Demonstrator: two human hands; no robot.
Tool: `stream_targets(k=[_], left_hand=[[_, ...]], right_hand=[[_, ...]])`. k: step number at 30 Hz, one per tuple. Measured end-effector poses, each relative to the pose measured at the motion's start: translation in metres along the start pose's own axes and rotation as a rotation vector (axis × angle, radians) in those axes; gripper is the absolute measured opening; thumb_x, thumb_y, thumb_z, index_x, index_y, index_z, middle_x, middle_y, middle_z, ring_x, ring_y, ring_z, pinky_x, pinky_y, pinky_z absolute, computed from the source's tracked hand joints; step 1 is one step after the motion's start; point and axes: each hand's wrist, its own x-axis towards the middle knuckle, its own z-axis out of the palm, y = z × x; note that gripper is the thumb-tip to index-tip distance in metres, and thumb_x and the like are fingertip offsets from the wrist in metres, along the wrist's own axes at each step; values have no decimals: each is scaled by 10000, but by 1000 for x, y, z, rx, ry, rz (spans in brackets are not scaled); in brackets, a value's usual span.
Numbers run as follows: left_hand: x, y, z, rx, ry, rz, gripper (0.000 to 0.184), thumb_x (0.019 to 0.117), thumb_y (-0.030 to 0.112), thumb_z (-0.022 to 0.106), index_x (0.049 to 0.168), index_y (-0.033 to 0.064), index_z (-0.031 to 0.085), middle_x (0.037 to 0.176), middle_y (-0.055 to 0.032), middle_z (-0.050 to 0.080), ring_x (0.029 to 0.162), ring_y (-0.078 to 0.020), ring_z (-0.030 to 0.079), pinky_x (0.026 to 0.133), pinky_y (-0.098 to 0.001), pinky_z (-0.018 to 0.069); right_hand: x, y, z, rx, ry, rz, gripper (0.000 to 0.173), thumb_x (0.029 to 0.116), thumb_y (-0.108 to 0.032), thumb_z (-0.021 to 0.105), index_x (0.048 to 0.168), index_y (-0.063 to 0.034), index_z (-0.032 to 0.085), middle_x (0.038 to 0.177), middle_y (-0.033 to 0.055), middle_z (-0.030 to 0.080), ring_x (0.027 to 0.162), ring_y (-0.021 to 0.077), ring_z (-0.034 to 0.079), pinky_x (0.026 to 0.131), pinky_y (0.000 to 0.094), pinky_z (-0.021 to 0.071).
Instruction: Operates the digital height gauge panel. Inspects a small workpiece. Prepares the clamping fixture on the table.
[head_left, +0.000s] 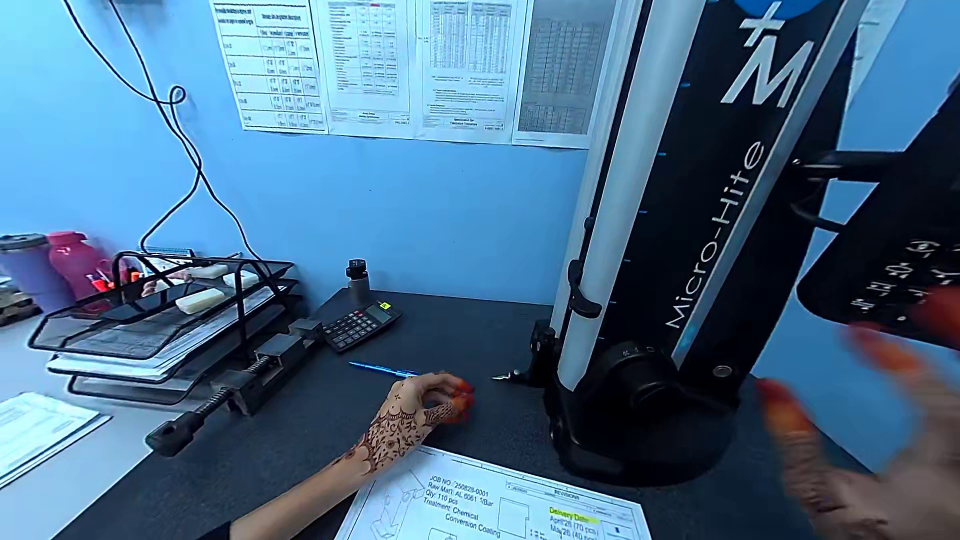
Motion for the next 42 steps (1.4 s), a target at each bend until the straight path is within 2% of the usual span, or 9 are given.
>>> stream_targets(k=[3, 6, 12, 18, 22, 30, 33, 38, 42], left_hand=[[5, 16, -7, -153, -52, -66, 211, 979, 88, 648, 1178, 35, 697, 1048, -53, 753, 963, -137, 745, 869, -282, 628], [-2, 31, -8, -292, -137, -98, 217, 972, 45, 640, 1184, 15, 680, 1013, -60, 749, 910, -160, 751, 822, -297, 640], [-32, 33, 10, -400, -226, -13, 315, 881, 80, 743, 1181, 43, 657, 920, 26, 757, 788, -98, 740, 732, -275, 633], [-53, 45, 15, -409, -222, -114, 272, 878, -85, 685, 1130, 14, 660, 967, 25, 773, 861, -72, 747, 814, -250, 616], [-63, 56, 16, -356, -169, -120, 226, 864, -69, 718, 1080, -3, 704, 979, 5, 782, 877, -67, 752, 816, -242, 621], [-66, 56, 19, -416, -154, -103, 295, 902, -71, 688, 1195, -35, 688, 1086, -50, 778, 943, -129, 765, 864, -291, 633], [-66, 58, 20, -418, -121, -114, 340, 879, -57, 721, 1210, 2, 671, 1017, -22, 789, 900, -125, 767, 812, -286, 636], [-65, 54, 15, -439, -189, -63, 312, 920, -70, 664, 1231, -52, 681, 1135, -62, 770, 977, -136, 761, 878, -302, 633], [-63, 53, 14, -436, -207, -51, 321, 900, -44, 708, 1218, -3, 693, 1116, -28, 776, 986, -130, 756, 834, -298, 639]], right_hand=[[1, -46, 32, 98, -119, -256, 396, 991, -441, 583, 1367, -316, 594, 1510, 110, 492, 1429, 308, 409, 1141, 549, 283], [-13, -84, 56, 257, -268, -270, 288, 1039, -422, 508, 1281, -336, 639, 1366, 3, 630, 1331, 185, 526, 1139, 463, 323], [-30, -145, 79, 642, -526, -40, 392, 968, -381, 683, 1171, -48, 729, 1163, 136, 729, 1106, 226, 673, 986, 365, 507], [-40, -158, 72, 806, -592, 71, 197, 933, -157, 739, 1046, 2, 770, 1003, 178, 735, 976, 202, 697, 919, 242, 529], [-47, -157, 64, 846, -606, 65, 173, 939, -117, 732, 1052, 10, 766, 1009, 177, 743, 1000, 200, 700, 942, 242, 525], [-53, -148, 68, 806, -535, -36, 145, 968, -53, 672, 1068, -4, 766, 1034, 134, 761, 1041, 167, 709, 969, 239, 530], [-50, -149, 68, 872, -565, 41, 134, 958, -43, 686, 1059, 8, 757, 1053, 149, 761, 1047, 173, 715, 961, 245, 543], [-48, -140, 70, 972, -573, 97, 104, 960, -58, 689, 1014, -16, 767, 1056, 126, 766, 1057, 132, 713, 964, 224, 544], [-47, -141, 71, 1043, -580, 190, 103, 935, -47, 720, 1014, -37, 786, 1081, 157, 732, 1004, 128, 701, 912, 227, 566]])
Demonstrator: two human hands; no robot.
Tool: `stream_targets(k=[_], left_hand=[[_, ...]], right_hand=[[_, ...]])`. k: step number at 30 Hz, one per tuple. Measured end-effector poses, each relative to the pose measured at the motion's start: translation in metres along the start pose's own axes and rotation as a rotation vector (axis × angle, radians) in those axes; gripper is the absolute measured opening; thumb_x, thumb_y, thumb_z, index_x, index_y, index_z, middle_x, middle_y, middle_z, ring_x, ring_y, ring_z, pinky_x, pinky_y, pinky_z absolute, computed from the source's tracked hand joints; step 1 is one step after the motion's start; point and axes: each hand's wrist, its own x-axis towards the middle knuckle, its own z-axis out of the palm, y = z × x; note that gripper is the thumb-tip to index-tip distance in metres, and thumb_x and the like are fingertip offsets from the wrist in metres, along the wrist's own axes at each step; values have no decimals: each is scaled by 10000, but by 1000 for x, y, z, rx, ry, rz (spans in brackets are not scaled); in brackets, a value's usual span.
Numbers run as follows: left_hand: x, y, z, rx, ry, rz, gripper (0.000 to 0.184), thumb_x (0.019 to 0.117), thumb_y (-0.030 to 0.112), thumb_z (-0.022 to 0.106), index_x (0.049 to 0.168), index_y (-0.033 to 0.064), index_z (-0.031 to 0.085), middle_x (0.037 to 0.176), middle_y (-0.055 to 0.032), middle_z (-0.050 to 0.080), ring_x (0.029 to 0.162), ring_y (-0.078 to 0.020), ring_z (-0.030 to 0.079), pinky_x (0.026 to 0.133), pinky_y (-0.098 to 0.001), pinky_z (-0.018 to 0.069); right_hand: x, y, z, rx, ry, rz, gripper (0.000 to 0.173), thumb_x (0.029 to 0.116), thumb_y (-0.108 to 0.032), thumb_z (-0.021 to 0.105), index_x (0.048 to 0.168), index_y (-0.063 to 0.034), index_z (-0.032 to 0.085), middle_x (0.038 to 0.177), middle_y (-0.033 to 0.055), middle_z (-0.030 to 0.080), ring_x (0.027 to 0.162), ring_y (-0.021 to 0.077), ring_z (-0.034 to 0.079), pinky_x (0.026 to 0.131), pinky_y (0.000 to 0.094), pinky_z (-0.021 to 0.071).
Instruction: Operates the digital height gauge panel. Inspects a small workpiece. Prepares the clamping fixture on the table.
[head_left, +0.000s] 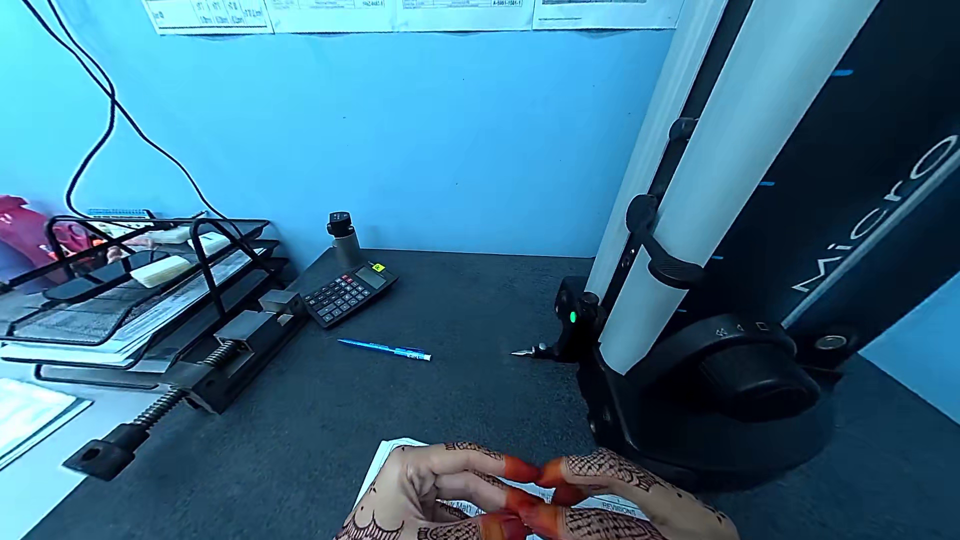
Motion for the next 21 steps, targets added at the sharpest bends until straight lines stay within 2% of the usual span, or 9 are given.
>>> stream_targets(k=[2, 6, 8, 11, 15, 17, 21], left_hand=[[1, -2, 0, 12, -4, 17, 316, 889, -37, 723, 1202, -4, 697, 1089, -25, 778, 989, -131, 753, 835, -305, 638], [1, -5, 0, 27, 2, 18, 320, 875, -47, 733, 1192, -22, 696, 1112, -29, 767, 1006, -135, 745, 845, -318, 637], [1, -6, 0, 43, 8, 4, 333, 871, -51, 732, 1197, -19, 676, 1116, -26, 754, 1003, -136, 740, 832, -321, 639], [0, -8, 1, 47, 22, -14, 346, 872, -34, 727, 1206, -12, 644, 1109, -6, 732, 996, -128, 726, 820, -313, 634], [0, -8, 3, 42, 20, -11, 359, 873, -45, 721, 1219, -16, 630, 1121, -15, 728, 1004, -134, 723, 847, -316, 626], [-1, -8, 5, 27, 25, -23, 349, 876, -29, 731, 1211, -2, 637, 1111, -12, 729, 994, -140, 728, 822, -321, 636], [-1, -8, 5, 14, 25, -28, 315, 898, 4, 718, 1203, 9, 638, 1091, 3, 733, 968, -129, 731, 806, -314, 635]], right_hand=[[-1, -2, 3, -7, 15, 13, 115, 928, -31, 724, 1024, -34, 787, 1056, 166, 726, 973, 137, 698, 890, 219, 562], [-2, -3, 5, -30, 7, -12, 130, 934, -9, 700, 1035, -7, 782, 1042, 178, 730, 1009, 163, 692, 936, 215, 537], [-3, -3, 8, -36, 2, 10, 138, 945, -38, 699, 1056, 2, 770, 1059, 176, 731, 1030, 171, 690, 947, 228, 535], [-2, -4, 12, -76, 9, 50, 200, 951, -100, 709, 1101, 30, 731, 1059, 171, 747, 982, 178, 712, 924, 260, 554], [-2, -5, 13, -91, 13, 39, 198, 940, -123, 724, 1055, 37, 740, 1042, 170, 752, 1005, 172, 711, 951, 234, 530], [-2, -5, 13, -74, 5, 33, 176, 940, -117, 724, 1035, 32, 737, 1046, 164, 748, 1024, 164, 703, 957, 224, 526], [-1, -3, 12, -5, -1, 55, 175, 930, -104, 737, 1021, 46, 732, 1064, 169, 737, 993, 145, 705, 907, 211, 557]])
